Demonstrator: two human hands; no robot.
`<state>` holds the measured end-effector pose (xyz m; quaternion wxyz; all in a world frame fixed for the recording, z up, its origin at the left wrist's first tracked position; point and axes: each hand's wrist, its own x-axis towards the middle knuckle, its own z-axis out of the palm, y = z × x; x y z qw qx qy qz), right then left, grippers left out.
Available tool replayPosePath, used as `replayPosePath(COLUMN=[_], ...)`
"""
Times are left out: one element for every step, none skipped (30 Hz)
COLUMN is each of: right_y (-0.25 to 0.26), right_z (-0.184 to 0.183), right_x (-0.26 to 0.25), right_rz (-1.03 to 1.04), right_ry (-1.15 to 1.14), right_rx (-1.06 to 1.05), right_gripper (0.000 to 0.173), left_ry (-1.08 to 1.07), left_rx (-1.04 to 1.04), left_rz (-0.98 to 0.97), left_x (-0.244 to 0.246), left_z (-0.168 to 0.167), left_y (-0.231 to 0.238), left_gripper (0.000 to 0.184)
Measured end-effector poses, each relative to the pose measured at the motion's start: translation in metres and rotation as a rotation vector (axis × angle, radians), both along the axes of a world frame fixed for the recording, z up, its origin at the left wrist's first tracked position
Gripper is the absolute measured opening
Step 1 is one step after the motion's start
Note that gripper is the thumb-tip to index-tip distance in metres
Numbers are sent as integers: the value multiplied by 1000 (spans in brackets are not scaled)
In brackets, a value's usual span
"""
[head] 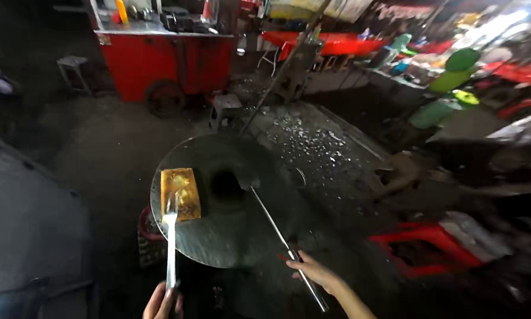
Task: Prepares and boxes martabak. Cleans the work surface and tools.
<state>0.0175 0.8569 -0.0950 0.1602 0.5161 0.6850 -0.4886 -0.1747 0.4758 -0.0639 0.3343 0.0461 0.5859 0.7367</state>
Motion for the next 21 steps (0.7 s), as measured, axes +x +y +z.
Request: replayPosePath(right_y=[2, 0, -5, -14, -23, -31, -40, -49, -59, -71, -83, -94, -106, -115, -118, -123, -133, -140, -145, -150, -154], right_z=[-17, -28, -32, -26, -15, -1, 14, 27, 34, 31, 21, 9, 5, 13, 25, 31, 28, 19, 8, 4, 10], right_x=[16, 23, 24, 21, 18, 17, 17, 14, 9, 3, -2, -5, -7, -9, -16, -22, -26, -30, -33, -34, -34], right_rz=[-86, -174, -237, -263, -231, -160, -71, -2, 21, 27, 44, 59, 62, 55, 46, 31, 18, 14, 9, -13, -40], right_ry=[103, 213, 290, 322, 320, 277, 193, 87, 14, -30, -76, -111, -122, -114, -92, -74, -81, -102, -135, -154, -149], right_rx=[-217, -372, -437, -415, -316, -162, 26, 192, 311, 362, 345, 299, 268, 274, 308, 337, 336, 303, 262, 256, 304], right_gripper=[42, 28, 18, 11, 8, 9, 18, 27, 36, 43, 48, 51, 51, 49, 44, 42, 45, 51, 55, 56, 54], left_ry=[-28, -47, -56, -55, -40, -25, -13, -6, -2, -6, -14, -29, -42, -43, -32, -21, -17, -18, -24, -35, -39], left_rx=[-16, -24, -27, -34, -46, -53, -59, -64, -65, -63, -63, -63, -66, -71, -72, -72, -79, -87, -89, -90, -86], left_rz=[-14, -30, -61, -97, -131, -162, -185, -203, -216, -224, -236, -246, -259, -275, -290, -309, -330, -345, -356, -364, -367], left_x=[-2, -6, -11, -17, -23, -27, -30, -33, -36, -39, -40, -40, -40, -40, -45, -50, -52, -54, -56, -58, -60], left_z=[-3, -6, -9, -12, -15, -17, -18, -19, -19, -21, -23, -24, -24, -24, -22, -22, -24, -25, -24, -24, -23], left_y=[23, 44, 61, 73, 81, 85, 87, 88, 89, 89, 88, 87, 85, 85, 87, 85, 79, 74, 72, 69, 69], left_gripper=[25, 25, 25, 27, 29, 29, 29, 29, 29, 29, 29, 30, 29, 29, 29, 29, 29, 29, 29, 28, 27])
